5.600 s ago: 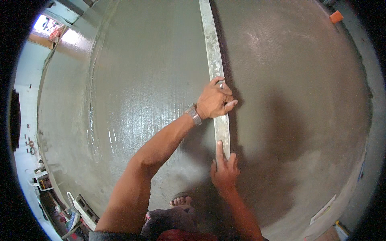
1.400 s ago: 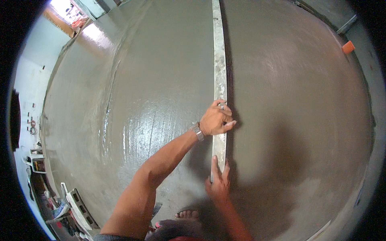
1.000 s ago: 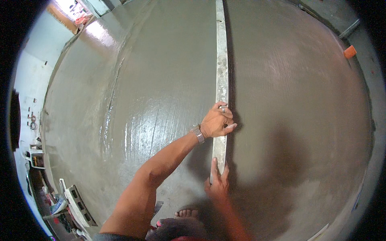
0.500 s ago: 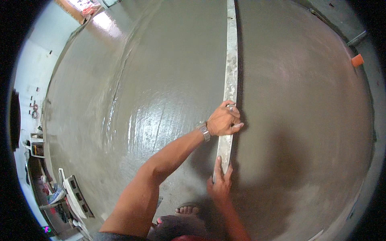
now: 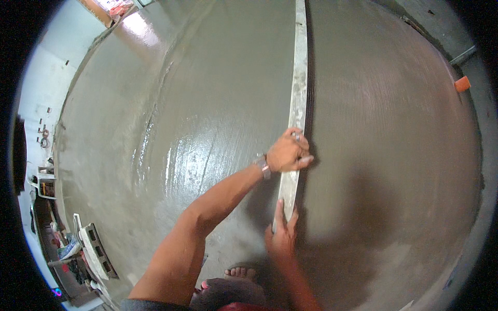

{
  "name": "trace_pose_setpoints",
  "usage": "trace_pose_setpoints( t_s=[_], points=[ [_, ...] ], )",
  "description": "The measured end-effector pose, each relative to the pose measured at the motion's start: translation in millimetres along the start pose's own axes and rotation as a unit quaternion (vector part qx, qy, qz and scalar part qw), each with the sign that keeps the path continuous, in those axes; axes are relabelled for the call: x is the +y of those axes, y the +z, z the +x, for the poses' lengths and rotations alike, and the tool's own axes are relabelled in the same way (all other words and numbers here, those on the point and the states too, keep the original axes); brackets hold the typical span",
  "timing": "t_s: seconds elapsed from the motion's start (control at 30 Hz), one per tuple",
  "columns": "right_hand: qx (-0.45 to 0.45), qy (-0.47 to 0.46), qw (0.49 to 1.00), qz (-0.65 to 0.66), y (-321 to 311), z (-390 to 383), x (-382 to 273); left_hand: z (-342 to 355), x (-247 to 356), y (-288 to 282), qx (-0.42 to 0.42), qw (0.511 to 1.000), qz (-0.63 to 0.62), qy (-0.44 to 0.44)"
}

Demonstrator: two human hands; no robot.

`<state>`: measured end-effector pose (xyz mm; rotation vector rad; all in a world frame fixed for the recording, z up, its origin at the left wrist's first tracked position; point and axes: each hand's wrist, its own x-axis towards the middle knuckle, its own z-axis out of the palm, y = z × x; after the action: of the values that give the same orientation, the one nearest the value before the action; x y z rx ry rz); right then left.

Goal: The person uses a trowel to smooth wet concrete on the floor and then uses a long straight edge to level the surface. The person repeatedly drags the straight edge across the floor to create a flat finish.

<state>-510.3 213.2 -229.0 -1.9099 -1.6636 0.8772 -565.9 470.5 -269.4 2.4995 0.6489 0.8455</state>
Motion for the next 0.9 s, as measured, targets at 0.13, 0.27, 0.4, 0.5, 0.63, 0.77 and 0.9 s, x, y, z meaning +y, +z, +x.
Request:
trace_pose_setpoints(
  t_s=[0.13,0.27,0.4,0.5,0.63,0.77,0.9],
  points=[
    [-0.032,0.055,0.998,0.022,-5,36,-18,14,-24,-12,-0.046,0.997,0.034,-0.043],
    [-0.001,0.018,1.0,0.008,5,5,0,-2,2,-4,-0.032,0.999,0.04,-0.015],
    [0.009,0.001,1.0,0.002,9,-14,1,-12,13,-3,-0.033,0.999,0.005,-0.022],
    [0.002,0.017,1.0,0.005,5,13,-17,-3,-10,-11,-0.034,0.999,0.028,-0.023],
    [-0.018,0.029,0.999,0.003,6,30,-18,4,-22,-20,-0.053,0.997,0.035,-0.035],
    [-0.007,0.01,1.0,-0.018,10,-7,-3,-13,8,-10,-0.028,0.999,0.015,-0.011],
    [-0.02,0.025,0.999,0.013,11,5,-13,-12,1,-13,-0.028,0.999,-0.005,-0.02]
  ],
)
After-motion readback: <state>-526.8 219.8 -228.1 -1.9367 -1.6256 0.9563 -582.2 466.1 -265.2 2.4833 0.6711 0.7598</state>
